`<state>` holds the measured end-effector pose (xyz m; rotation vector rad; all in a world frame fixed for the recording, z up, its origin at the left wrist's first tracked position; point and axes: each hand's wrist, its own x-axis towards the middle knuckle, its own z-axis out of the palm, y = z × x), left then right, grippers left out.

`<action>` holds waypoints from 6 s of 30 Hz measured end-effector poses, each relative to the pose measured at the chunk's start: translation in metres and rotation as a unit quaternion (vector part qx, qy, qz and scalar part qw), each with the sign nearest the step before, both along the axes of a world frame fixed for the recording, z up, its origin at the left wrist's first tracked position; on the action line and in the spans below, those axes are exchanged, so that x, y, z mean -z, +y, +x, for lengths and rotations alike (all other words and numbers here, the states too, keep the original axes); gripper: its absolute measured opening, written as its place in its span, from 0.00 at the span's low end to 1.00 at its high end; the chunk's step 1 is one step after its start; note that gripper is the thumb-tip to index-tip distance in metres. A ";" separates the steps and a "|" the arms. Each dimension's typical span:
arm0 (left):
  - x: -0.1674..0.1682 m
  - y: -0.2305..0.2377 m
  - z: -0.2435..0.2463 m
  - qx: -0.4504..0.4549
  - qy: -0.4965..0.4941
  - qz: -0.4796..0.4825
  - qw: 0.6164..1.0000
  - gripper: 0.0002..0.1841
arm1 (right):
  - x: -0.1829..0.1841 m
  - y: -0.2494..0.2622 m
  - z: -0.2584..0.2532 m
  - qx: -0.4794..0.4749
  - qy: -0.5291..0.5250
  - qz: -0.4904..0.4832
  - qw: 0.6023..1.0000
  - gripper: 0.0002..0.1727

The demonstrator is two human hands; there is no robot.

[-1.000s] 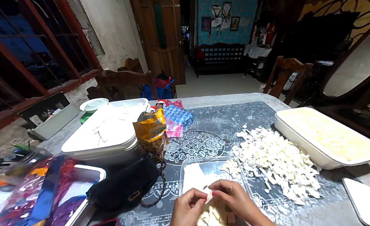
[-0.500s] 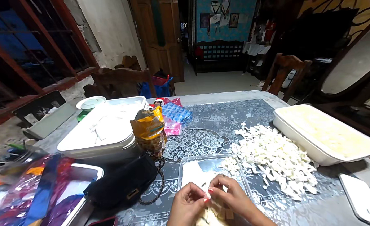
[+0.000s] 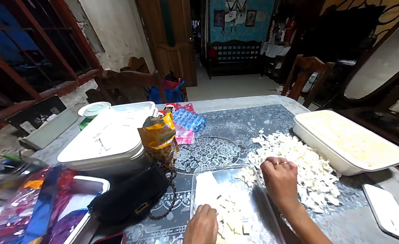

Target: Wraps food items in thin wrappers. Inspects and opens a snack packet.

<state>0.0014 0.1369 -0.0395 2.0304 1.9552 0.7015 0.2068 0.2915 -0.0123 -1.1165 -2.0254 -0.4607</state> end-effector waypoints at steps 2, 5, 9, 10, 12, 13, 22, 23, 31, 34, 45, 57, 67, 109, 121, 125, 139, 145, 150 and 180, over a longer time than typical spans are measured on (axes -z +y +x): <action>0.004 0.000 0.001 -0.003 0.005 0.038 0.999 0.11 | -0.001 0.002 0.005 -0.026 0.001 -0.086 0.996 0.02; 0.002 -0.001 0.002 0.002 0.003 0.051 0.999 0.10 | 0.002 -0.012 -0.007 -0.143 -0.018 -0.297 0.944 0.07; 0.004 -0.001 0.001 0.021 -0.012 0.070 0.997 0.08 | 0.019 -0.018 -0.024 -0.235 -0.061 -0.416 0.876 0.12; 0.004 -0.001 -0.001 0.024 -0.023 0.066 0.997 0.07 | 0.021 -0.018 -0.026 -0.236 -0.066 -0.425 0.872 0.12; 0.000 -0.001 -0.004 0.024 -0.058 0.036 0.997 0.06 | 0.021 -0.017 -0.028 -0.230 -0.068 -0.447 0.862 0.12; -0.003 -0.001 -0.006 0.019 -0.079 0.013 0.997 0.07 | 0.021 -0.017 -0.029 -0.225 -0.068 -0.458 0.857 0.12; -0.009 0.010 -0.015 -0.071 -0.408 -0.030 0.910 0.10 | 0.005 -0.035 -0.033 -0.334 0.269 -0.530 0.732 0.08; -0.008 0.010 -0.012 -0.069 -0.425 -0.027 0.902 0.10 | 0.004 -0.040 -0.034 -0.350 0.267 -0.534 0.722 0.08; -0.013 0.006 -0.001 -0.069 -0.496 -0.027 0.865 0.18 | 0.017 -0.053 -0.041 -0.358 0.255 -0.464 0.769 0.08; -0.012 0.006 -0.004 -0.050 -0.495 -0.022 0.867 0.09 | 0.009 -0.054 -0.041 -0.355 0.301 -0.508 0.725 0.07; -0.025 0.010 -0.009 -0.078 -0.607 -0.115 0.783 0.08 | 0.023 -0.052 -0.040 -0.393 0.195 -0.426 0.791 0.09; -0.015 0.009 -0.008 -0.080 -0.621 -0.022 0.779 0.13 | 0.012 -0.055 -0.039 -0.325 0.131 -0.491 0.797 0.10; -0.009 0.007 -0.006 -0.006 -0.596 0.016 0.803 0.10 | 0.022 -0.051 -0.038 -0.372 0.211 -0.432 0.794 0.10; -0.013 0.005 -0.001 -0.050 -0.506 -0.013 0.861 0.16 | 0.014 -0.053 -0.040 -0.352 0.289 -0.529 0.716 0.05; -0.021 0.011 -0.012 -0.089 -0.635 -0.119 0.758 0.11 | 0.034 -0.048 -0.043 -0.437 0.109 -0.268 0.851 0.12; -0.023 0.006 -0.005 -0.059 -0.584 -0.092 0.804 0.08 | 0.022 -0.058 -0.042 -0.367 0.224 -0.421 0.799 0.08; -0.014 0.010 -0.003 -0.111 -0.608 0.024 0.785 0.16 | 0.017 -0.063 -0.042 -0.425 0.132 -0.454 0.772 0.08; -0.014 0.006 -0.005 -0.019 -0.560 0.023 0.828 0.10 | 0.022 -0.051 -0.039 -0.366 0.217 -0.455 0.782 0.09; -0.014 0.010 -0.011 -0.083 -0.462 0.028 0.883 0.04 | 0.034 -0.063 -0.051 -0.426 0.028 -0.176 0.887 0.06; -0.016 0.008 -0.018 -0.097 -0.363 -0.012 0.927 0.12 | -0.001 -0.027 -0.021 -0.242 0.089 -0.496 0.829 0.12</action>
